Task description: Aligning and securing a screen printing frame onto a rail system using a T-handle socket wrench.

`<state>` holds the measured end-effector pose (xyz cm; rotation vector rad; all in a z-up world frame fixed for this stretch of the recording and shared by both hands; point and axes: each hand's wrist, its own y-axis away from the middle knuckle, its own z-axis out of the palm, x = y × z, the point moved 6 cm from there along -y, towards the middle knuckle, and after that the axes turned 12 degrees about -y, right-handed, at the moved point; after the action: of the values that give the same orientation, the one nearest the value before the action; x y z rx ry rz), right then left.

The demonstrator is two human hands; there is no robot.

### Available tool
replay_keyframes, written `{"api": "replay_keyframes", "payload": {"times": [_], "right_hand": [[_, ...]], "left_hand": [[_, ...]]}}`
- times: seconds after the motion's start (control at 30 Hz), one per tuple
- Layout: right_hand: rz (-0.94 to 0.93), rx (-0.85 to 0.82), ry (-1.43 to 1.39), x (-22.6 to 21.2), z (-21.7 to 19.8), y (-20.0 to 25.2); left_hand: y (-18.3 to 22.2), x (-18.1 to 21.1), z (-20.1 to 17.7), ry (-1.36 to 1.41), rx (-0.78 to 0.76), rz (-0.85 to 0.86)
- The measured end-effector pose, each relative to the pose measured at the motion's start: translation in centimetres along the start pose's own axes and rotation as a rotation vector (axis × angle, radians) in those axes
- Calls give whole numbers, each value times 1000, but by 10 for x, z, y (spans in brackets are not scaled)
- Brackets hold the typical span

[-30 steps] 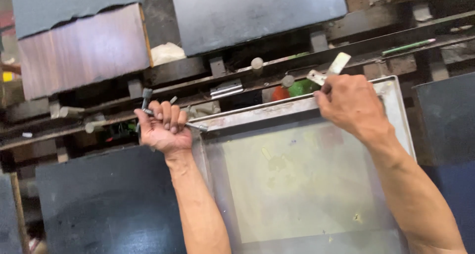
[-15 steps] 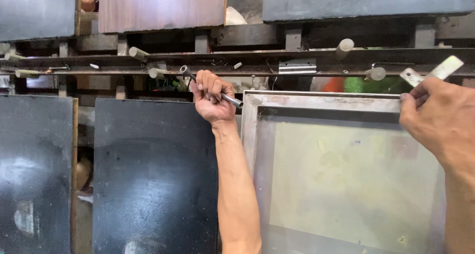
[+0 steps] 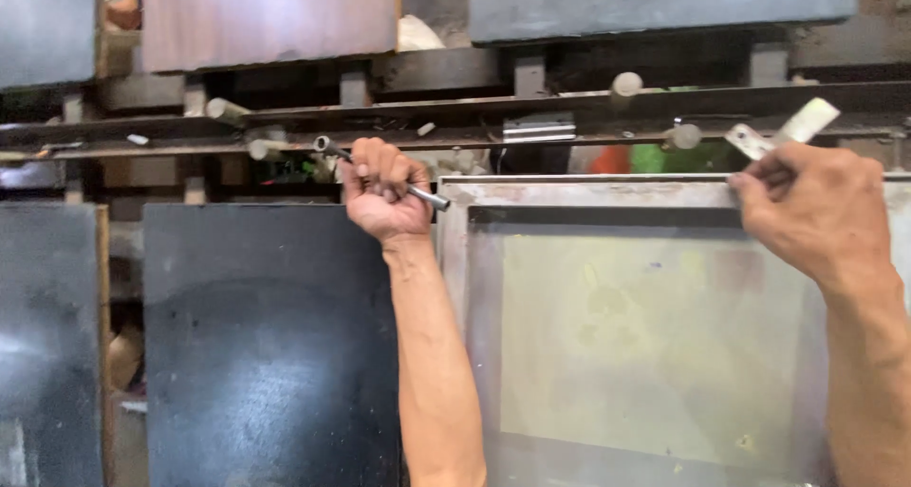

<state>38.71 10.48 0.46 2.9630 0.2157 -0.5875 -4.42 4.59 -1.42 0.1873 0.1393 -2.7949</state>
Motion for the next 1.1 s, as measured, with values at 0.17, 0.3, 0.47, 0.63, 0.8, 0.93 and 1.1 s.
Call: {"api": "replay_keyframes", "payload": {"times": [0.17,0.3,0.47,0.63,0.8,0.93,1.1], "right_hand": [[261,-111,-347,-34,-44,2],[259,-135,-324,-35,-44,-1],[162,-118,-256,-42,-26,1],[111,-111,-184,-38,-19,1],[27,-85,-272,-39,-18,1],[68,-161,-275,-49,-16,6],[33,-68,-272,-43,-13,9]], "left_hand": [[0,-1,-4,-98,40,3],[-1,-1,-9,-129,64,15],[0,-1,-11,-161,69,15],[-2,-5,-6,-168,58,3],[-1,-7,-8,-182,72,7],[0,-6,-8,-212,90,16],[2,-7,-6,-245,102,26]]}}
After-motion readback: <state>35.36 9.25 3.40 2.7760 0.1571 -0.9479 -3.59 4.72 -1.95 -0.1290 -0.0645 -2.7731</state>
